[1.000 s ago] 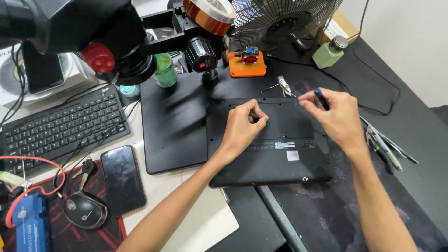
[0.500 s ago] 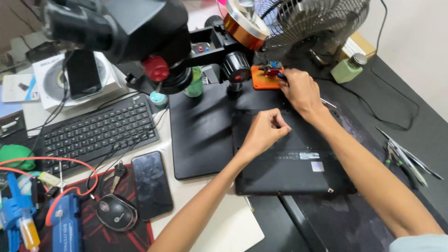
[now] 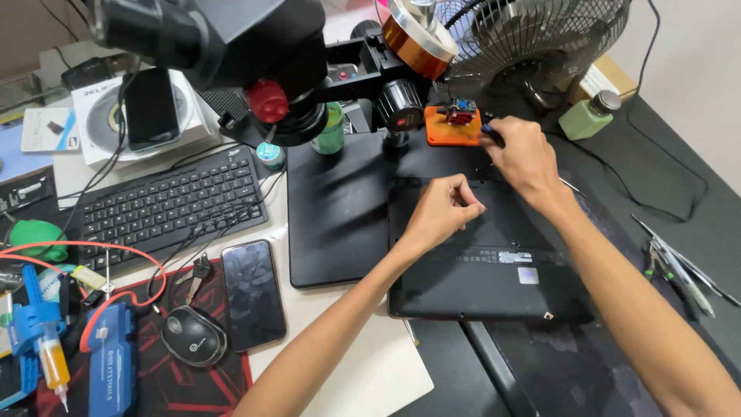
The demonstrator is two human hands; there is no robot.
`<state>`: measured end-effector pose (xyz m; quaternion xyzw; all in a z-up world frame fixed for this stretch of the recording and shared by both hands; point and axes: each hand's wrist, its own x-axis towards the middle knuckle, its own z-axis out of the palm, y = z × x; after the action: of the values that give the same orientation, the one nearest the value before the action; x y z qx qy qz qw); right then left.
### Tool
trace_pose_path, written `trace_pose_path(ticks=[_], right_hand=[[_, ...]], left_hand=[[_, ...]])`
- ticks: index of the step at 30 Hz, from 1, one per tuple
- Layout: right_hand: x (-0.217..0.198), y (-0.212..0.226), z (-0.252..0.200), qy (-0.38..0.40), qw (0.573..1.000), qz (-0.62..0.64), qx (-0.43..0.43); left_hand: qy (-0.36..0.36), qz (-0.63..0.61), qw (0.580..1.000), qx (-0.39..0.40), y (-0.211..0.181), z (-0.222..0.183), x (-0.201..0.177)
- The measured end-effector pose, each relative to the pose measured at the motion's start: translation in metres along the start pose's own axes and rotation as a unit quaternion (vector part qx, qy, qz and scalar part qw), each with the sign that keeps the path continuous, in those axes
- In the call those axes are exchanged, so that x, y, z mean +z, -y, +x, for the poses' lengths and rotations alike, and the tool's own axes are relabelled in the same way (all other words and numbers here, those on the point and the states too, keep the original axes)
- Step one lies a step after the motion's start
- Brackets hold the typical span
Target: Replacing internal components and reassembling a laptop computer.
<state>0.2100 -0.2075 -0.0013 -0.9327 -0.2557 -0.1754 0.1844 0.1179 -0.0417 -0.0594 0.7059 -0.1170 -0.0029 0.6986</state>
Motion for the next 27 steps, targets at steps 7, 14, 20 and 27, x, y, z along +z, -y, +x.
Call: trace_pose_path(ticks=[7,14,20,27], right_hand=[[-0.092,0.046,-0.044,0.001,0.991,0.095,0.097],[-0.112,0.063,-0.083,0.099,0.968,0.193,0.124],[-0.1,0.071,-0.097,0.085,0.961,0.207,0.161],[-0.097,0.06,-0.103,0.046,0.972,0.196,0.124]], left_hand=[[0.023,-0.069,0.997,-0.03,0.001,0.001,-0.004],[0.049,-0.151,0.985,-0.062,-0.03,-0.004,-0.005],[0.066,-0.237,0.965,-0.093,-0.032,-0.012,0.0],[0.083,-0.25,0.954,-0.141,-0.04,-0.013,0.004]])
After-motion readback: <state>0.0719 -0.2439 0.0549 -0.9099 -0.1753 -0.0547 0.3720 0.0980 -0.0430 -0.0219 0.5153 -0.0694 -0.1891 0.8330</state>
